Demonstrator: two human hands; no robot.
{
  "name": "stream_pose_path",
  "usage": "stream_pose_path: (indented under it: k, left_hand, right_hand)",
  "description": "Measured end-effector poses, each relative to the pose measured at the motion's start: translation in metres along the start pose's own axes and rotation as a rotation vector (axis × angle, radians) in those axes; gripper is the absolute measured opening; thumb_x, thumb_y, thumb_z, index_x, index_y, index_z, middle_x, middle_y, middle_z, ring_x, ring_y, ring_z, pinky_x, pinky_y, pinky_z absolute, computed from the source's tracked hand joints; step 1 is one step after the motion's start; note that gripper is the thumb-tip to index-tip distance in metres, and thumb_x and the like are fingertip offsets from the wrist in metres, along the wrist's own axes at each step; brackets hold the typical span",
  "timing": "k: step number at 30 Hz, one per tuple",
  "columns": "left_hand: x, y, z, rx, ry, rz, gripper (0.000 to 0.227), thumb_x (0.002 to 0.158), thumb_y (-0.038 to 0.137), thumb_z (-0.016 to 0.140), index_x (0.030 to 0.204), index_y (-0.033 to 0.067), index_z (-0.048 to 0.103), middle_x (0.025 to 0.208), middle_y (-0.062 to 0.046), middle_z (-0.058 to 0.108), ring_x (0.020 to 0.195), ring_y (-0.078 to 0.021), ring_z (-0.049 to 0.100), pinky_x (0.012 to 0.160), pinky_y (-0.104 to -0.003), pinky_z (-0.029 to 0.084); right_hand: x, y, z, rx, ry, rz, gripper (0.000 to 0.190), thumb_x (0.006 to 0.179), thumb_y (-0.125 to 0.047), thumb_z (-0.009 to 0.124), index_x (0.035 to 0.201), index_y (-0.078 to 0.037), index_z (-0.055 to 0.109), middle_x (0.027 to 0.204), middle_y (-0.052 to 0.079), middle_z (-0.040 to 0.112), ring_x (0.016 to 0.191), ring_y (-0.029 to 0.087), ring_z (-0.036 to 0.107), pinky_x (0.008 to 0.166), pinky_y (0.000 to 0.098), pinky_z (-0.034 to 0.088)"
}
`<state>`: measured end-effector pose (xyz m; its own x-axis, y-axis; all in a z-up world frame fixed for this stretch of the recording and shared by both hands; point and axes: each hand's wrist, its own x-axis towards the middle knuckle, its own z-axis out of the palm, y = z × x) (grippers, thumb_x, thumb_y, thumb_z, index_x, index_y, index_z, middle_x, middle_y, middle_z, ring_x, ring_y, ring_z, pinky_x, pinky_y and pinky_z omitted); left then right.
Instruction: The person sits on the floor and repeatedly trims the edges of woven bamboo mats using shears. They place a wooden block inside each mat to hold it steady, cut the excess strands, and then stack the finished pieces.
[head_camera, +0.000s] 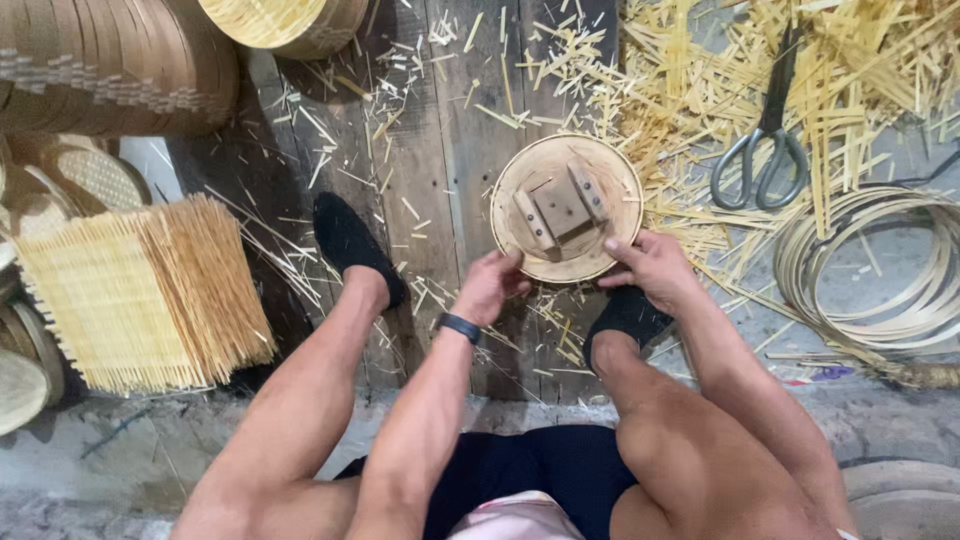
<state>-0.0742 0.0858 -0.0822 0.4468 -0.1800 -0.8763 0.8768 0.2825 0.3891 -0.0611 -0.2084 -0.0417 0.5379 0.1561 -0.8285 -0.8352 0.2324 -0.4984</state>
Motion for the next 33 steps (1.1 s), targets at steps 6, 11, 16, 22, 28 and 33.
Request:
stream_pose_path:
  k: [6, 11, 16, 22, 28, 33]
  left_hand:
    - [0.018, -0.044, 0.005, 0.17, 0.138, 0.025, 0.041, 0.099, 0.04, 0.065, 0.105, -0.0005, 0.068, 0.091, -0.009, 0.075, 0.074, -0.0159, 0.072, 0.062, -0.028, 0.054]
    - [0.014, -0.04, 0.014, 0.239, 0.225, 0.077, 0.038, 0.098, 0.038, 0.066, 0.105, 0.0009, 0.073, 0.088, -0.007, 0.077, 0.069, -0.0139, 0.07, 0.059, -0.026, 0.051]
    - [0.009, -0.034, 0.021, 0.143, 0.208, 0.041, 0.033, 0.099, 0.034, 0.066, 0.106, 0.0029, 0.072, 0.09, -0.006, 0.076, 0.069, -0.0122, 0.068, 0.06, -0.026, 0.052]
    - [0.0, -0.056, 0.032, 0.025, 0.11, 0.003, 0.02, 0.097, 0.019, 0.067, 0.104, 0.0003, 0.07, 0.09, -0.008, 0.077, 0.071, -0.013, 0.069, 0.06, -0.027, 0.053]
    - [0.006, -0.067, 0.04, 0.051, 0.198, 0.068, 0.02, 0.098, 0.015, 0.068, 0.104, -0.0036, 0.072, 0.091, -0.011, 0.078, 0.071, -0.0118, 0.067, 0.064, -0.025, 0.053]
    - [0.001, -0.055, 0.028, 0.07, 0.111, 0.11, 0.024, 0.098, 0.014, 0.07, 0.111, -0.0058, 0.073, 0.095, -0.01, 0.078, 0.076, -0.0139, 0.068, 0.071, -0.029, 0.055]
  right_hand:
    - [0.011, 0.013, 0.006, -0.232, 0.062, 0.044, 0.03, 0.098, -0.02, 0.066, 0.116, 0.004, 0.067, 0.103, 0.014, 0.076, 0.085, 0.025, 0.075, 0.061, 0.0352, 0.061]
    - [0.021, 0.024, 0.003, -0.277, 0.12, 0.069, 0.031, 0.098, -0.021, 0.068, 0.111, 0.007, 0.066, 0.095, 0.018, 0.075, 0.074, 0.026, 0.076, 0.054, 0.0335, 0.059]
    - [0.019, 0.019, 0.003, -0.272, 0.103, 0.071, 0.032, 0.096, -0.024, 0.069, 0.11, 0.005, 0.066, 0.087, 0.017, 0.072, 0.069, 0.024, 0.075, 0.053, 0.0322, 0.061]
    - [0.017, 0.024, 0.005, -0.294, 0.052, 0.017, 0.031, 0.097, -0.025, 0.07, 0.103, 0.005, 0.068, 0.081, 0.015, 0.073, 0.061, 0.019, 0.071, 0.051, 0.0305, 0.059]
    - [0.027, 0.037, 0.01, -0.298, 0.19, 0.017, 0.03, 0.096, -0.021, 0.071, 0.099, 0.008, 0.068, 0.077, 0.015, 0.071, 0.056, 0.019, 0.068, 0.047, 0.0322, 0.056]
    - [0.013, 0.018, 0.01, -0.325, 0.141, 0.007, 0.038, 0.096, -0.027, 0.07, 0.107, 0.009, 0.067, 0.085, 0.018, 0.073, 0.064, 0.022, 0.072, 0.05, 0.034, 0.06]
